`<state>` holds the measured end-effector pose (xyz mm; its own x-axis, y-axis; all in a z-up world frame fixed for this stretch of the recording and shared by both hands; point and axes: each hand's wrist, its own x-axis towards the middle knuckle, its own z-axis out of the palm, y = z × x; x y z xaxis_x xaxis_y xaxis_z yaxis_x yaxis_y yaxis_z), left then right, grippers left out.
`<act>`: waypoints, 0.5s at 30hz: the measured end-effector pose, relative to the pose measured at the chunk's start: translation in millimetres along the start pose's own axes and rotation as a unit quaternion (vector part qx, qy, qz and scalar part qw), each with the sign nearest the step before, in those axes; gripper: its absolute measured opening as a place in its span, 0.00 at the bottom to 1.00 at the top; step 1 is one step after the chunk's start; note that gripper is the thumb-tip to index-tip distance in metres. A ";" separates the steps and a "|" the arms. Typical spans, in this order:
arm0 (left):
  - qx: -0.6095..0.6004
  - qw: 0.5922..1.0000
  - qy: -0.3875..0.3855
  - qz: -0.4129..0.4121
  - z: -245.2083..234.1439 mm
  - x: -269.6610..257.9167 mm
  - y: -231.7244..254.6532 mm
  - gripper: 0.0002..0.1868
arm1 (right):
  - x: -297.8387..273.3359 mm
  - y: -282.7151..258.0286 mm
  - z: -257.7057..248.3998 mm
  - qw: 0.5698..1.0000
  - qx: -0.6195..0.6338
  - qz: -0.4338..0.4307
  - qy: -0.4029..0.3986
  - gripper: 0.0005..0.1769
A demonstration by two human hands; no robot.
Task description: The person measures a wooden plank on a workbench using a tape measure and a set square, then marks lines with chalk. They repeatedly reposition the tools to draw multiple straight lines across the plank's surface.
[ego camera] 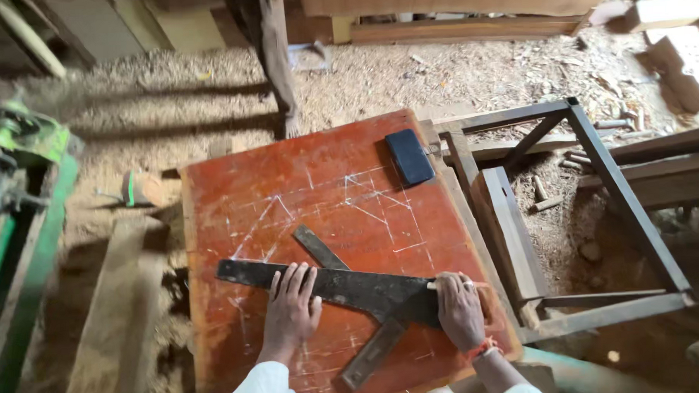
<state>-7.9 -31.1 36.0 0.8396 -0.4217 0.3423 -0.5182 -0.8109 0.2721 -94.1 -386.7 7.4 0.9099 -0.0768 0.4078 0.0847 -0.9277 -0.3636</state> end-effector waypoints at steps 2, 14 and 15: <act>-0.019 0.998 -0.037 0.041 -15.5 8.3 -3.7 0.36 | 5.5 -5.5 4.2 0.997 -0.070 0.042 0.009 0.09; -0.149 0.984 0.097 0.030 -26.2 33.4 -46.8 0.25 | -40.6 -7.5 -87.8 0.907 -0.197 0.371 -0.031 0.18; -0.137 0.983 0.120 0.014 -19.7 42.7 -56.4 0.25 | -53.2 -4.3 -101.5 0.887 -0.199 0.416 -0.032 0.18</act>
<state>54.0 4.6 53.0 0.7788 -0.3079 0.5465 -0.5925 -0.6470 0.4799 -184.1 -415.7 72.3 0.6131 -0.7855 0.0840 -0.7649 -0.6168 -0.1857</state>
